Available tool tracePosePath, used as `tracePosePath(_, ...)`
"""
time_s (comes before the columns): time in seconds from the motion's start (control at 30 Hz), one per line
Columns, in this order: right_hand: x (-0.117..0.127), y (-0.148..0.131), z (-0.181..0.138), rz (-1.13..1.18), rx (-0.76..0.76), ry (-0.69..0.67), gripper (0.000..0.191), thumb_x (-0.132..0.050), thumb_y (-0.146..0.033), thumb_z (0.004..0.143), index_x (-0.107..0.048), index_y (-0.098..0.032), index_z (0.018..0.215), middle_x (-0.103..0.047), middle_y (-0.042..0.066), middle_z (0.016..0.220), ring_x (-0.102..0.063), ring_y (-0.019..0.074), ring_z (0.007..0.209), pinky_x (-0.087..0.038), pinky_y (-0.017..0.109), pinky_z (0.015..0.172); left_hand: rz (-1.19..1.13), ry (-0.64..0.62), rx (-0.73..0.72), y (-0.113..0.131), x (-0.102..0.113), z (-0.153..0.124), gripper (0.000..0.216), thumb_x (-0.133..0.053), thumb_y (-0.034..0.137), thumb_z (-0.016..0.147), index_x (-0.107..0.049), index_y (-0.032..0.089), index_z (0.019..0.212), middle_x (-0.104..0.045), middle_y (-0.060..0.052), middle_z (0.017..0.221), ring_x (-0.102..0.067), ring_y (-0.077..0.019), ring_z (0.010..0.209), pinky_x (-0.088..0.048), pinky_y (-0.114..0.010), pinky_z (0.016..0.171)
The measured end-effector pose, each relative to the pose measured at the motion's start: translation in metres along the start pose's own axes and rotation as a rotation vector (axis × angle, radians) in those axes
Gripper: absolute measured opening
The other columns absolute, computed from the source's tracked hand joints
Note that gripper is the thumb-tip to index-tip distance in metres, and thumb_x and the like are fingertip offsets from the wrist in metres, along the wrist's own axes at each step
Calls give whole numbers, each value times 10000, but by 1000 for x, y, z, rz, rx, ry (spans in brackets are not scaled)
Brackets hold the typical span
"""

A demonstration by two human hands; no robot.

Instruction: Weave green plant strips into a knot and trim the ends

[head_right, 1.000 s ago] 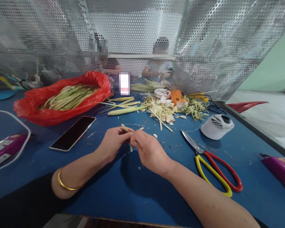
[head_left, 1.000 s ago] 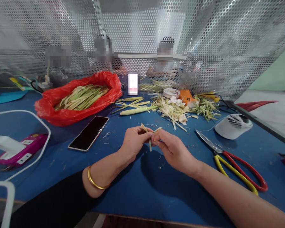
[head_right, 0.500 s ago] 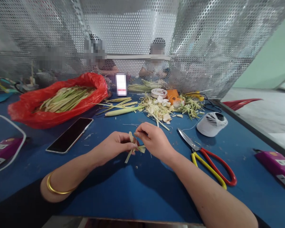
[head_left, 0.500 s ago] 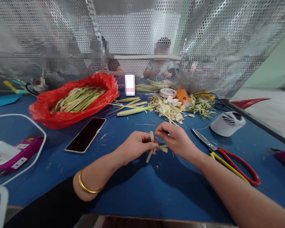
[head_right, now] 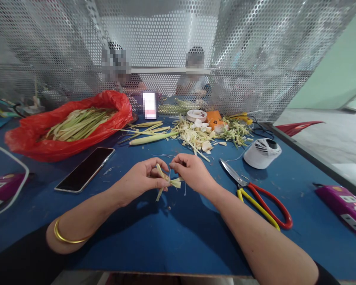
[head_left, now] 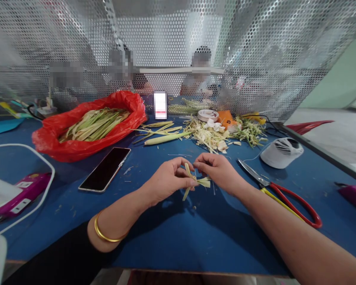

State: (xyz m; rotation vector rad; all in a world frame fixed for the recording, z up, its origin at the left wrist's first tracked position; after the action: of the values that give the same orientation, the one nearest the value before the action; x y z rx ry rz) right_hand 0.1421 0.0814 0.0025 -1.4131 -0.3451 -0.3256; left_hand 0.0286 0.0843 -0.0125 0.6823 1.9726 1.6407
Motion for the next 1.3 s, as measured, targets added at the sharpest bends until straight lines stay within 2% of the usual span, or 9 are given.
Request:
tracePosePath(0.17,-7,18,3,110,-118,-79,168,-580,-306,739,-558,-180,630,-512,-39,537,-432,100,495,-340,232,491,96,75,-72,7,7,0,155,-712,202,683,-695,155,830,-702,-24,732,-650,-138,683,-517,-272,700)
tracePosePath(0.27,-15,19,2,66,-106,-146,149,-559,-263,758,-553,-182,634,-517,-36,547,-462,107,495,-369,238,502,60,214,-108,10,21,0,133,-714,243,685,-708,155,785,-689,-16,719,-635,-134,669,-526,-279,703)
tracePosePath(0.37,-22,4,-3,-130,41,-172,151,-522,-238,827,-544,-197,683,-524,-28,593,-491,122,545,-388,244,532,-13,379,-110,7,39,0,142,-718,257,674,-699,153,769,-677,-9,712,-622,-126,655,-532,-286,706)
tracePosePath(0.47,-25,-27,-16,-358,321,-92,135,-487,-182,880,-571,-211,779,-580,16,766,-546,146,692,-425,267,638,-34,446,-114,4,48,1,152,-720,253,665,-698,146,771,-675,-10,702,-616,-122,651,-527,-281,700)
tracePosePath(0.6,-26,-52,-32,-308,550,-18,158,-430,-175,932,-555,-217,846,-584,85,1039,-576,174,908,-452,294,766,-74,390,-94,-2,43,6,177,-732,252,645,-698,131,769,-682,-21,712,-611,-125,654,-513,-278,693)
tracePosePath(0.73,-34,-52,-32,-226,549,-117,195,-377,-156,952,-498,-221,812,-566,33,825,-533,149,770,-442,270,707,-57,388,-97,-4,41,5,166,-726,251,639,-700,130,749,-681,-16,685,-600,-126,636,-494,-270,677)
tracePosePath(0.9,-41,-58,-37,-315,609,-145,192,-380,-132,923,-491,-209,787,-543,34,779,-489,152,712,-426,276,672,76,406,-178,5,40,3,132,-697,239,654,-717,144,742,-692,-13,716,-600,-140,690,-465,-252,677)
tracePosePath(1.1,-15,-56,-29,-165,523,10,188,-436,-168,926,-540,-205,774,-582,59,883,-554,161,812,-454,296,745,108,258,-128,0,30,7,156,-695,272,665,-716,140,745,-670,-9,657,-583,-137,635,-452,-257,645)
tracePosePath(1.3,7,-43,-15,-140,411,102,151,-529,-189,871,-551,-191,721,-570,25,786,-532,150,732,-421,278,684,141,74,-50,-3,8,7,76,-676,191,669,-649,142,722,-635,6,626,-580,-113,614,-444,-236,640)
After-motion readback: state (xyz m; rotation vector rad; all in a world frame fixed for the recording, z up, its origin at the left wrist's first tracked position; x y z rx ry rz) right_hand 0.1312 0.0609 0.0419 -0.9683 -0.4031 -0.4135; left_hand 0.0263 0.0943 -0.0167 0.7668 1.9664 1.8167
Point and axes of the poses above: each hand's wrist, its own z-axis towards the middle knuckle, its own x-axis out of the back of the hand, y = z × x, the point moved 9 cm from there along z, towards the middle knuckle
